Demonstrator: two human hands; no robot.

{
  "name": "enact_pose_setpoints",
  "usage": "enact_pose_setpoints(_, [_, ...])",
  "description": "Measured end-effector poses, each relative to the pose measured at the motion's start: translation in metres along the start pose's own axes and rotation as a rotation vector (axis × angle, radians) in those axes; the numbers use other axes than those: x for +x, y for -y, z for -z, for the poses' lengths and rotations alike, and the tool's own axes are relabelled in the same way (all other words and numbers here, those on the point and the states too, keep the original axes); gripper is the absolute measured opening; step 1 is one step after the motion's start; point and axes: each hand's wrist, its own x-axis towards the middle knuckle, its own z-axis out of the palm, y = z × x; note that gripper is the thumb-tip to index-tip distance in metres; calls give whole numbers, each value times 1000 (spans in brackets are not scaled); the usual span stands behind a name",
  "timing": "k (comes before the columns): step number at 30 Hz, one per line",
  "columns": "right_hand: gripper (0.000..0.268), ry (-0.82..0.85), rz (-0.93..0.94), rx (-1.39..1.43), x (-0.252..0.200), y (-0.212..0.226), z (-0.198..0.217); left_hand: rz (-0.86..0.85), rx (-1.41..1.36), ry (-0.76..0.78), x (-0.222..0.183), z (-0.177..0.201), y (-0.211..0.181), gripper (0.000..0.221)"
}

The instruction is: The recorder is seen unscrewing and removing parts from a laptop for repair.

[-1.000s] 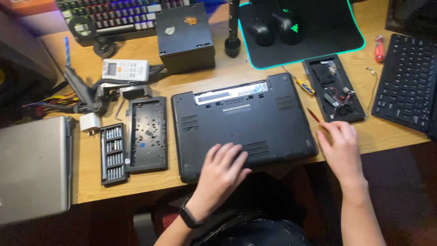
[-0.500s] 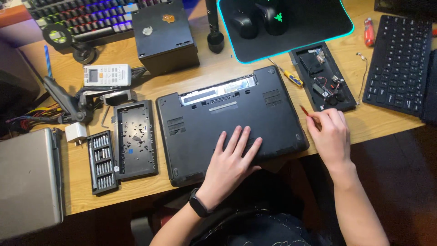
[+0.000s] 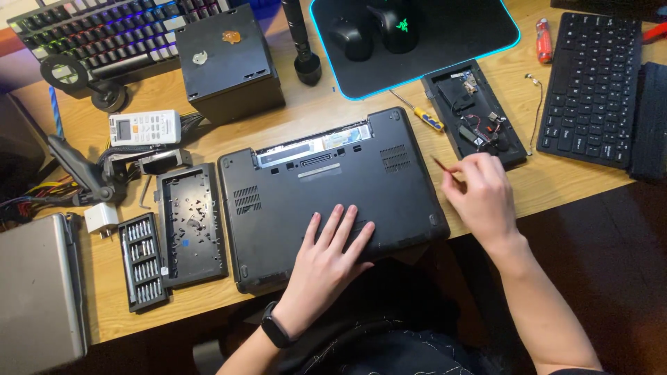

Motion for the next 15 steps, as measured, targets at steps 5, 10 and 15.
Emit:
enact_pose_setpoints(5, [19,136,-304,572,9,-10,5,26,-38,3,8,7,-2,70])
enact_pose_setpoints(10, [28,210,-158,679,31,0,-2,22,-64,-3,29,3,-20,66])
enact_pose_setpoints(15, [17,74,85,50,33,-18,-43,-154,-103,-86,56,-32,-45,57])
